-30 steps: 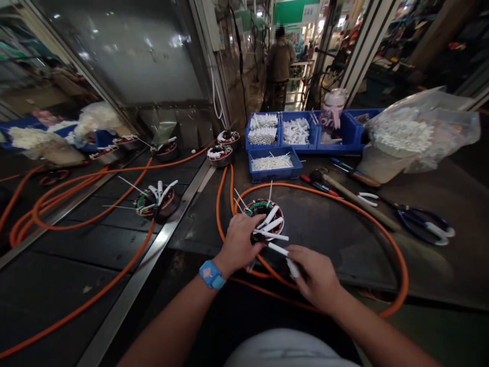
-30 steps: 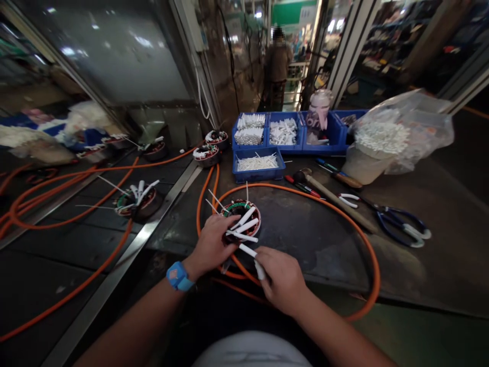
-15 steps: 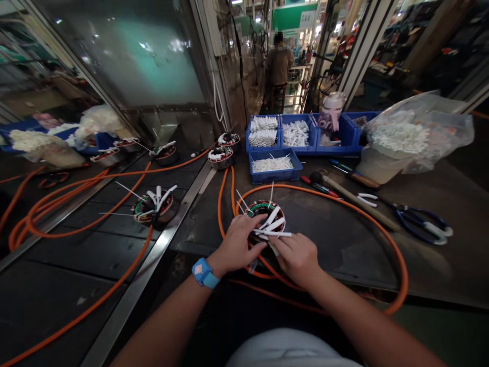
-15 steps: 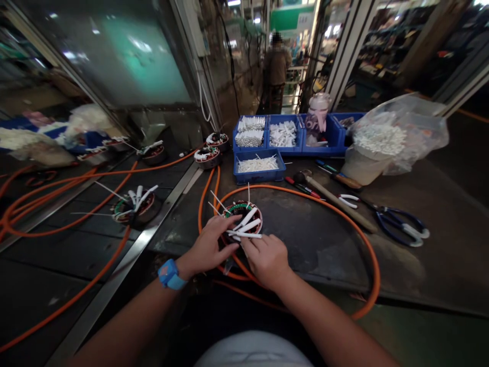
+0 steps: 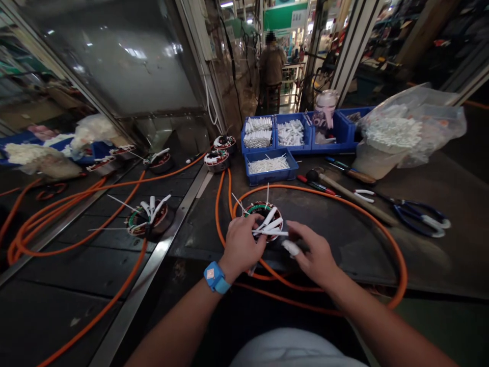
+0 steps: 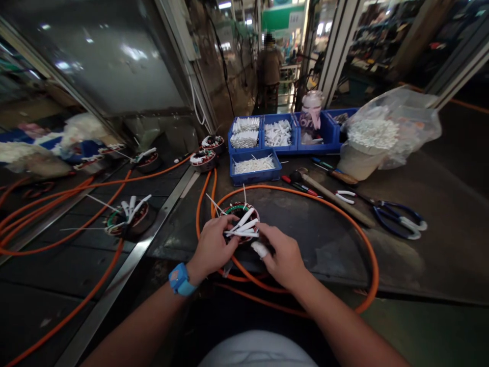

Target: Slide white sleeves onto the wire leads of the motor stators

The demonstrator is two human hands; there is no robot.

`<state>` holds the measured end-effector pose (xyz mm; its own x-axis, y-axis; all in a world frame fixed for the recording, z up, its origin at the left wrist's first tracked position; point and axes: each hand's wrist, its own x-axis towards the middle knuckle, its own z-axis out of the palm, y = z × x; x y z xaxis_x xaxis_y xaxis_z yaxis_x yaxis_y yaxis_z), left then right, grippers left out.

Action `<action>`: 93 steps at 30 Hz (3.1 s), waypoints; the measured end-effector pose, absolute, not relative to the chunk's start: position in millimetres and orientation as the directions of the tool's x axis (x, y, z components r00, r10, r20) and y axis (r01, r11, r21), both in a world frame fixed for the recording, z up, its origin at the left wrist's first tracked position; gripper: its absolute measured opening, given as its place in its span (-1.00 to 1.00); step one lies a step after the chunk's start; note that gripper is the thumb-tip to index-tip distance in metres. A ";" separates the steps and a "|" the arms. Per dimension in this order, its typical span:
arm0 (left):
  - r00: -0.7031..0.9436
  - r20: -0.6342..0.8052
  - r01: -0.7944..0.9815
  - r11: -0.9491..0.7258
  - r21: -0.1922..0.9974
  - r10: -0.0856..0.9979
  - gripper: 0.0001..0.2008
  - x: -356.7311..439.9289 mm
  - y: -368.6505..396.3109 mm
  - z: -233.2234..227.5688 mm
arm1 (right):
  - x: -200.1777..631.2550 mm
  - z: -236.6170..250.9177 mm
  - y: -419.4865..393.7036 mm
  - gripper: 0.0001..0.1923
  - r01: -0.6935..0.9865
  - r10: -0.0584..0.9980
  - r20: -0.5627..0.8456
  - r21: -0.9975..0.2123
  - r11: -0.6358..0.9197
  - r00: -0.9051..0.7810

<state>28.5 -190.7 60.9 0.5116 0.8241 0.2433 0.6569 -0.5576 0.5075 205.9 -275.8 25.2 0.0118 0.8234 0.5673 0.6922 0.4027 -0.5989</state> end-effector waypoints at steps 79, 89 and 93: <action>0.683 0.419 0.675 -0.737 -0.048 0.598 -0.64 38.4 -193.1 29.8 | 226.1 89.4 -129.3 -0.93 0.506 0.501 -0.082 -0.226 0.833 -0.861; 0.675 0.512 0.674 -0.726 -0.135 0.532 -0.62 38.7 -186.0 21.1 | 444.2 88.3 -174.8 -0.73 0.777 0.485 0.634 -0.604 -0.176 0.603; 0.681 0.515 0.670 -0.726 -0.151 0.521 -0.63 39.1 -185.1 20.1 | 523.4 108.0 -170.7 -0.60 0.747 0.373 0.647 -0.579 -0.327 0.665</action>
<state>39.1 -185.1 20.1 0.6808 0.5212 0.5146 0.6704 -0.7264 -0.1512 523.4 -170.7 108.0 0.6650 0.3725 0.6473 0.7468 -0.3267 -0.5793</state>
